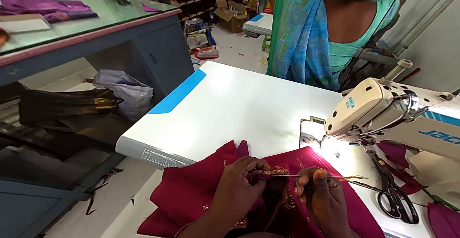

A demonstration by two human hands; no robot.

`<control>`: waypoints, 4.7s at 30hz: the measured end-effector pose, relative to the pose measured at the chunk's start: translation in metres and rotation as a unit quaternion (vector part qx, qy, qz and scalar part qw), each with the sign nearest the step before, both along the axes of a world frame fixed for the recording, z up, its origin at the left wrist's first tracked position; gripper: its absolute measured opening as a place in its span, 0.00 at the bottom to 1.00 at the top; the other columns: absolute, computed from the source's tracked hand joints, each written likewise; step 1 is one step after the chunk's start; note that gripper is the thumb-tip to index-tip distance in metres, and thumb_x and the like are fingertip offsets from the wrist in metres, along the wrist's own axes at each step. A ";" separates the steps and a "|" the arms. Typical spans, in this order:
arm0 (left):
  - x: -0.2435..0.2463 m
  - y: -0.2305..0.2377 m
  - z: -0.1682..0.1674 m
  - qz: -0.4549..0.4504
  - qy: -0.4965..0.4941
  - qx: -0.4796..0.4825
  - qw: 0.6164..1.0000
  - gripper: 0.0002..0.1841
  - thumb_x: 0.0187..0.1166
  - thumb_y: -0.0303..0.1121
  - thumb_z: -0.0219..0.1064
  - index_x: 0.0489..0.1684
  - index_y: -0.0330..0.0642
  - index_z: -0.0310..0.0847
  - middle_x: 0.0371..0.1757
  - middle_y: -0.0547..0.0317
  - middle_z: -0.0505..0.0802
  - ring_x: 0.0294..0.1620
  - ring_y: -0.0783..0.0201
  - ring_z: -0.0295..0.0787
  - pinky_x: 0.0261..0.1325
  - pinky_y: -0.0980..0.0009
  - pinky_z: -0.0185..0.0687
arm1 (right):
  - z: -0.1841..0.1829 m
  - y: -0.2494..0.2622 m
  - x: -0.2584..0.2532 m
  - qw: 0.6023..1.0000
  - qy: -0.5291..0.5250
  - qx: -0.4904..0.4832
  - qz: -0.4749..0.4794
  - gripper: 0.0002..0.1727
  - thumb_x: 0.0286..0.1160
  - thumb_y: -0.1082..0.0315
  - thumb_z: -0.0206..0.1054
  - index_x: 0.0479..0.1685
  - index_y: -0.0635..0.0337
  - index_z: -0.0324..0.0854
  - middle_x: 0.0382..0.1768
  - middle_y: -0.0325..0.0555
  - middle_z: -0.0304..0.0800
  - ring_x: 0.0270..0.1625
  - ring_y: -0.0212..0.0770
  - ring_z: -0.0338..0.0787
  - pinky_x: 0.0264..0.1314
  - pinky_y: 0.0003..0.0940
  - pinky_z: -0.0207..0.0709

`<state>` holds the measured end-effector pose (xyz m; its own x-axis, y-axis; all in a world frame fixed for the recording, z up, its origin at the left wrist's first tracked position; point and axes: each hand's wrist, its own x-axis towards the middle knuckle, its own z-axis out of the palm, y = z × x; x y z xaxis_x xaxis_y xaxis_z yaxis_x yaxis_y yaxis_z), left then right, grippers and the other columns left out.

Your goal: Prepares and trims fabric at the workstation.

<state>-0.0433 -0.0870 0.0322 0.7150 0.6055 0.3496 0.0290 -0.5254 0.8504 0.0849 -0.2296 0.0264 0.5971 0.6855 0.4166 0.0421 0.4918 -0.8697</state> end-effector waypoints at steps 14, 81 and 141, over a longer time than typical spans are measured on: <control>0.000 -0.001 0.000 0.004 0.005 0.003 1.000 0.09 0.59 0.29 0.72 0.34 0.55 0.91 0.39 0.77 0.93 0.41 0.85 0.88 0.41 0.85 0.85 | -0.001 0.000 -0.001 0.999 0.032 -0.005 0.003 0.24 0.87 0.45 0.54 0.33 0.49 0.89 0.25 0.27 0.89 0.26 0.17 0.86 0.28 0.10 0.79; -0.010 0.001 0.013 -0.071 -0.084 0.068 0.992 0.12 0.83 0.38 0.66 0.43 0.45 0.96 0.41 0.69 0.95 0.42 0.84 0.89 0.47 0.87 0.86 | -0.012 0.007 -0.005 0.913 -0.345 -0.139 -0.167 0.12 0.75 0.68 0.71 0.55 0.61 0.87 0.49 0.43 0.93 0.53 0.27 0.90 0.60 0.19 0.84; 0.019 0.044 -0.017 -0.032 0.064 -0.312 0.947 0.22 0.87 0.23 0.55 0.80 0.41 0.68 0.77 0.50 0.79 0.70 0.58 0.81 0.72 0.57 0.77 | 0.002 -0.061 0.018 0.738 -0.298 -0.591 -0.131 0.44 0.66 0.55 0.82 0.80 0.72 0.71 0.74 0.71 0.76 0.56 0.63 0.89 0.59 0.56 0.83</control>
<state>-0.0245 -0.0434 0.0155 0.7699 0.6191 -0.1551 0.1385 0.0752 0.9875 0.1031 -0.2906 0.0282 0.7252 0.6746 -0.1379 0.5502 -0.6881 -0.4731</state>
